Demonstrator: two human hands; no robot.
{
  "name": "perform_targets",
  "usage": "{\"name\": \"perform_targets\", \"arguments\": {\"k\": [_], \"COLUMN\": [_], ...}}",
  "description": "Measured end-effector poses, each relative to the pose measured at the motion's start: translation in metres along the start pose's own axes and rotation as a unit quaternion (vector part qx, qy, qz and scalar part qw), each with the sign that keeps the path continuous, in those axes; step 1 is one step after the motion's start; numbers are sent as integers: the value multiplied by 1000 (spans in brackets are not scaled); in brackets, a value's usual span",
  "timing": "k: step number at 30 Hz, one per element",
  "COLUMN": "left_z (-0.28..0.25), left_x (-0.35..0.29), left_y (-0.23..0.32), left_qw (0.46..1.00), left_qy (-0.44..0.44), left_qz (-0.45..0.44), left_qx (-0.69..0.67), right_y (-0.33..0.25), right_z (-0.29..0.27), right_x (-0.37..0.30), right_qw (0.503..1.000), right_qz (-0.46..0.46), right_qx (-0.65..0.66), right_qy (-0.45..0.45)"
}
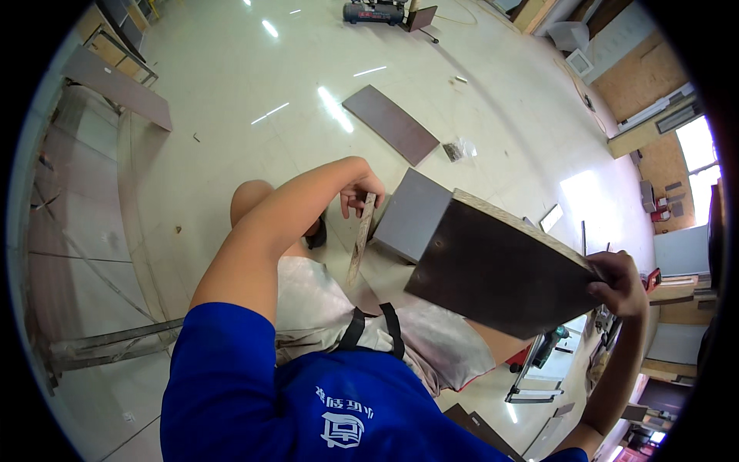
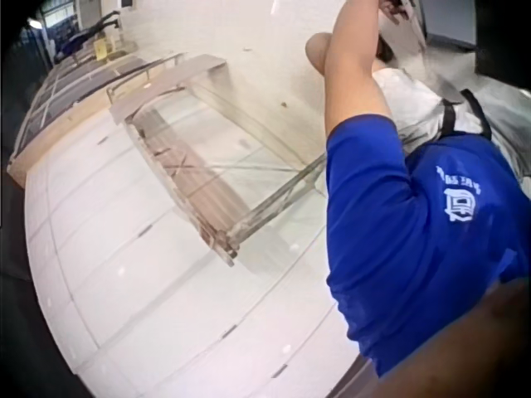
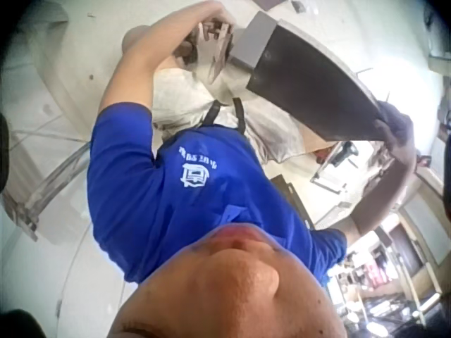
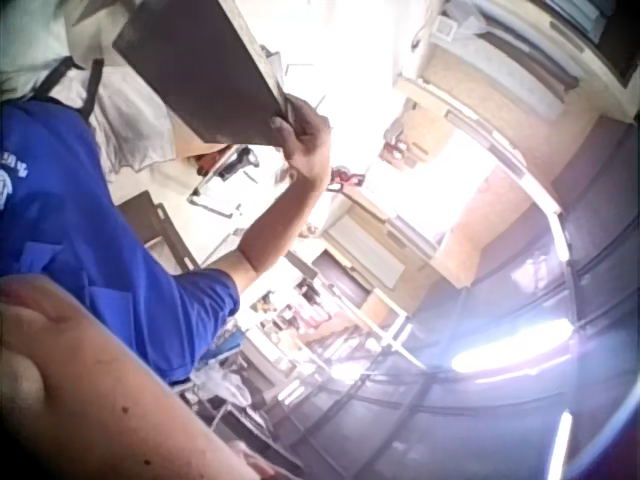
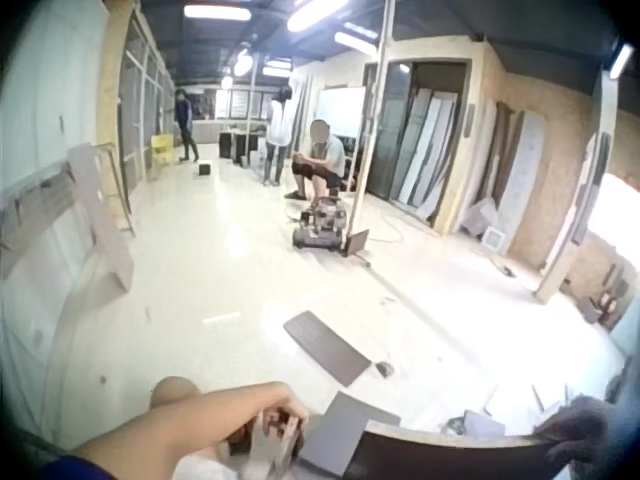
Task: The person sits on the floor and uses a cordless drill to drive screws into rectangular wooden panels. They repeatedly flip the panels to drill from different sides and then align two panels together to form a corner joint.
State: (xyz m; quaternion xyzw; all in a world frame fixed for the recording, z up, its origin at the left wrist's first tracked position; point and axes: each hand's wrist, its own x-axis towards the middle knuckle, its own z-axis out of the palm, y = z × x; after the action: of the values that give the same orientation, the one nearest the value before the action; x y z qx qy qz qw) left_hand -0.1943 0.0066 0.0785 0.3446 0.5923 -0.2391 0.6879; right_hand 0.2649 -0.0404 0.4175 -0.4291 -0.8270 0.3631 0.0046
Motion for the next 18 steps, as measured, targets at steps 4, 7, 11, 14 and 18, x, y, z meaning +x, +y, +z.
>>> {"name": "perform_targets", "arguments": {"k": [4,7,11,14,18], "left_z": [-17,-33,-37,-45,-46], "left_x": [6,18,14,32,41], "left_y": [16,26,34,31,32], "left_qw": [1000,1000,999,997,993], "left_qy": [10,3,14,8,-35], "left_qz": [1,6,53,78,114], "left_qx": [-1,3,1,-26,-13], "right_y": [9,38,75,107,135], "right_z": [-13,-7,22,54,94], "right_x": [-18,-8,49,99,148], "right_qw": [994,986,956,930,906], "right_qz": [11,19,55,78,104], "right_qx": [105,156,251,308,350], "right_qy": [-31,-62,-143,-184,-214]}}
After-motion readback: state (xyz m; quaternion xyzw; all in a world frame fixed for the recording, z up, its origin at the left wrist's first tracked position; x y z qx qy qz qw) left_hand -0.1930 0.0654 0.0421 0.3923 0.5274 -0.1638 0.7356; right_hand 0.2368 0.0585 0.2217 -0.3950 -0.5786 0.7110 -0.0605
